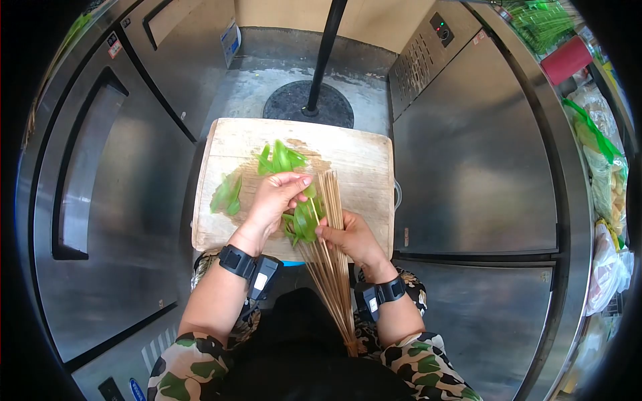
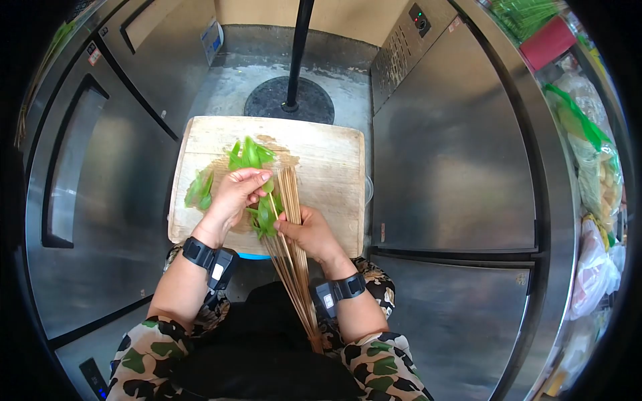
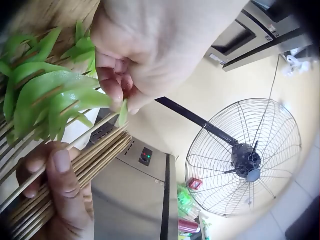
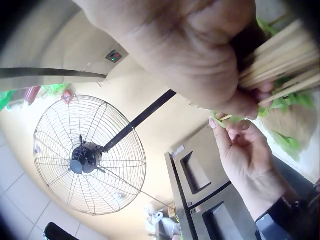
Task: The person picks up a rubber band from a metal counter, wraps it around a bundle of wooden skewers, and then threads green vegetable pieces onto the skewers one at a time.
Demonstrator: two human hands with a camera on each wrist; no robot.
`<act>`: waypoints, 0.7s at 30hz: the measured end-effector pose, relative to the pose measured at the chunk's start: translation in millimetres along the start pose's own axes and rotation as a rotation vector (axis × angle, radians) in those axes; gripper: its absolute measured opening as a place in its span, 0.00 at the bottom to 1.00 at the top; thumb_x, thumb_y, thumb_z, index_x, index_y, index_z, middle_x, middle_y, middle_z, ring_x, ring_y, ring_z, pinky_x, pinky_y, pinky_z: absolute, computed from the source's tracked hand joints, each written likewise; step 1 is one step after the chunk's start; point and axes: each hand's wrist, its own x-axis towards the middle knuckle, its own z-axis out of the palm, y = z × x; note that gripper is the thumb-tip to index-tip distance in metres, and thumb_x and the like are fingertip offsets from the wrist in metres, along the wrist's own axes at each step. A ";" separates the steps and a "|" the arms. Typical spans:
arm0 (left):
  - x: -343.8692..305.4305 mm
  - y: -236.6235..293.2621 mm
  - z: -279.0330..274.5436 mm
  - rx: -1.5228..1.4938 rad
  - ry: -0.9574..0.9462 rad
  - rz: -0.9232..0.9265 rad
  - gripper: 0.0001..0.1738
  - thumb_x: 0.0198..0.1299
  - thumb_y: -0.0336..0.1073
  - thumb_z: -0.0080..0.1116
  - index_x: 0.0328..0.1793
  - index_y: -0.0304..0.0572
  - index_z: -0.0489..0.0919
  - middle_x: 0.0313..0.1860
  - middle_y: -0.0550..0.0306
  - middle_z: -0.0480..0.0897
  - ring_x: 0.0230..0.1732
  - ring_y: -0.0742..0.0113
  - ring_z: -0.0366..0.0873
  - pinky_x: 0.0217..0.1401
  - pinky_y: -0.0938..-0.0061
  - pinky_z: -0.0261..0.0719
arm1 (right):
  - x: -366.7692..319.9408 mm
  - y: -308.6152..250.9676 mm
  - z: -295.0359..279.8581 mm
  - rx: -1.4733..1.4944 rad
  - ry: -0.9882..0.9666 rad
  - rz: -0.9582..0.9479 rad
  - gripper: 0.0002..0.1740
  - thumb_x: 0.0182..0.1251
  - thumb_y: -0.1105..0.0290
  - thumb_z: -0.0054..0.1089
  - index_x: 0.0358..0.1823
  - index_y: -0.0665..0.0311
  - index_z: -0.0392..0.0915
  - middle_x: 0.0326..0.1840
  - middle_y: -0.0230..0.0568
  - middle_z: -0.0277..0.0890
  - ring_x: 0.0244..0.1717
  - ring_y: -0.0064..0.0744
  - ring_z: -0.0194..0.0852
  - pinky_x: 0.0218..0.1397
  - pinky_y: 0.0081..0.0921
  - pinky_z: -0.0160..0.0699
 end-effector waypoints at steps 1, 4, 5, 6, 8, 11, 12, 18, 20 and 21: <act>-1.0 0.7 1.3 -0.013 -0.001 -0.013 0.08 0.56 0.36 0.62 0.39 0.42 0.81 0.26 0.67 0.79 0.23 0.82 0.69 0.23 0.90 0.64 | 0.3 0.3 0.6 0.003 0.010 -0.004 0.03 0.59 0.76 0.60 0.32 0.62 0.75 0.24 0.27 0.73 0.20 0.14 0.66 0.24 0.13 0.66; -4.4 0.7 4.5 0.000 -0.028 -0.027 0.06 0.56 0.36 0.62 0.37 0.43 0.81 0.26 0.67 0.78 0.23 0.82 0.69 0.23 0.90 0.62 | 0.0 -5.2 3.9 0.013 0.039 0.002 0.03 0.59 0.76 0.60 0.32 0.62 0.75 0.24 0.27 0.72 0.20 0.14 0.65 0.23 0.13 0.65; -5.9 0.0 5.3 0.012 -0.041 -0.029 0.06 0.57 0.36 0.62 0.37 0.43 0.81 0.26 0.68 0.78 0.23 0.82 0.69 0.22 0.90 0.62 | 1.1 -4.7 3.0 0.017 0.047 -0.002 0.03 0.59 0.75 0.60 0.32 0.62 0.75 0.24 0.27 0.73 0.21 0.13 0.65 0.24 0.12 0.65; -7.4 -0.2 5.7 0.022 -0.054 -0.028 0.07 0.57 0.36 0.61 0.39 0.43 0.81 0.26 0.68 0.78 0.23 0.83 0.69 0.23 0.90 0.62 | 2.8 -3.6 1.7 0.021 0.054 -0.005 0.03 0.59 0.74 0.61 0.32 0.62 0.75 0.25 0.27 0.73 0.22 0.13 0.65 0.25 0.12 0.64; -9.9 -0.5 6.2 0.043 -0.080 -0.026 0.10 0.58 0.35 0.60 0.44 0.42 0.80 0.26 0.68 0.78 0.24 0.83 0.69 0.23 0.90 0.62 | 4.0 -2.6 1.2 0.033 0.059 -0.009 0.04 0.59 0.73 0.61 0.33 0.62 0.75 0.25 0.27 0.74 0.22 0.12 0.66 0.26 0.11 0.64; -14.5 3.9 11.3 0.002 -0.031 0.093 0.16 0.59 0.34 0.59 0.53 0.41 0.75 0.27 0.67 0.78 0.25 0.83 0.69 0.25 0.90 0.63 | 4.4 -4.1 2.6 0.044 0.046 -0.015 0.04 0.59 0.74 0.61 0.33 0.62 0.75 0.25 0.27 0.74 0.23 0.13 0.66 0.26 0.11 0.65; -12.2 2.1 9.2 -0.034 -0.013 0.112 0.18 0.59 0.35 0.59 0.55 0.40 0.74 0.27 0.67 0.78 0.25 0.83 0.70 0.26 0.89 0.64 | 4.1 -5.4 3.1 0.042 0.037 -0.020 0.04 0.59 0.74 0.61 0.33 0.62 0.75 0.25 0.27 0.74 0.23 0.13 0.66 0.26 0.11 0.65; -1.4 -3.2 2.2 -0.144 0.103 0.125 0.17 0.59 0.34 0.58 0.53 0.39 0.74 0.30 0.65 0.79 0.28 0.83 0.71 0.30 0.88 0.69 | 2.1 -7.6 5.0 0.052 0.022 -0.010 0.04 0.59 0.74 0.61 0.33 0.62 0.75 0.26 0.28 0.74 0.23 0.13 0.67 0.27 0.11 0.66; -5.2 3.2 6.5 -0.189 0.127 0.128 0.13 0.59 0.33 0.58 0.50 0.39 0.76 0.31 0.65 0.80 0.29 0.83 0.71 0.32 0.88 0.71 | 1.6 -7.6 5.0 0.050 0.018 -0.008 0.04 0.59 0.74 0.61 0.33 0.62 0.75 0.26 0.28 0.74 0.23 0.13 0.67 0.27 0.11 0.66; -4.5 2.0 5.9 -0.187 0.116 0.139 0.12 0.59 0.33 0.58 0.48 0.39 0.76 0.32 0.65 0.80 0.30 0.82 0.72 0.33 0.87 0.72 | 1.1 -8.4 5.1 0.048 0.016 -0.005 0.04 0.59 0.74 0.61 0.33 0.62 0.75 0.26 0.28 0.75 0.23 0.13 0.67 0.27 0.11 0.66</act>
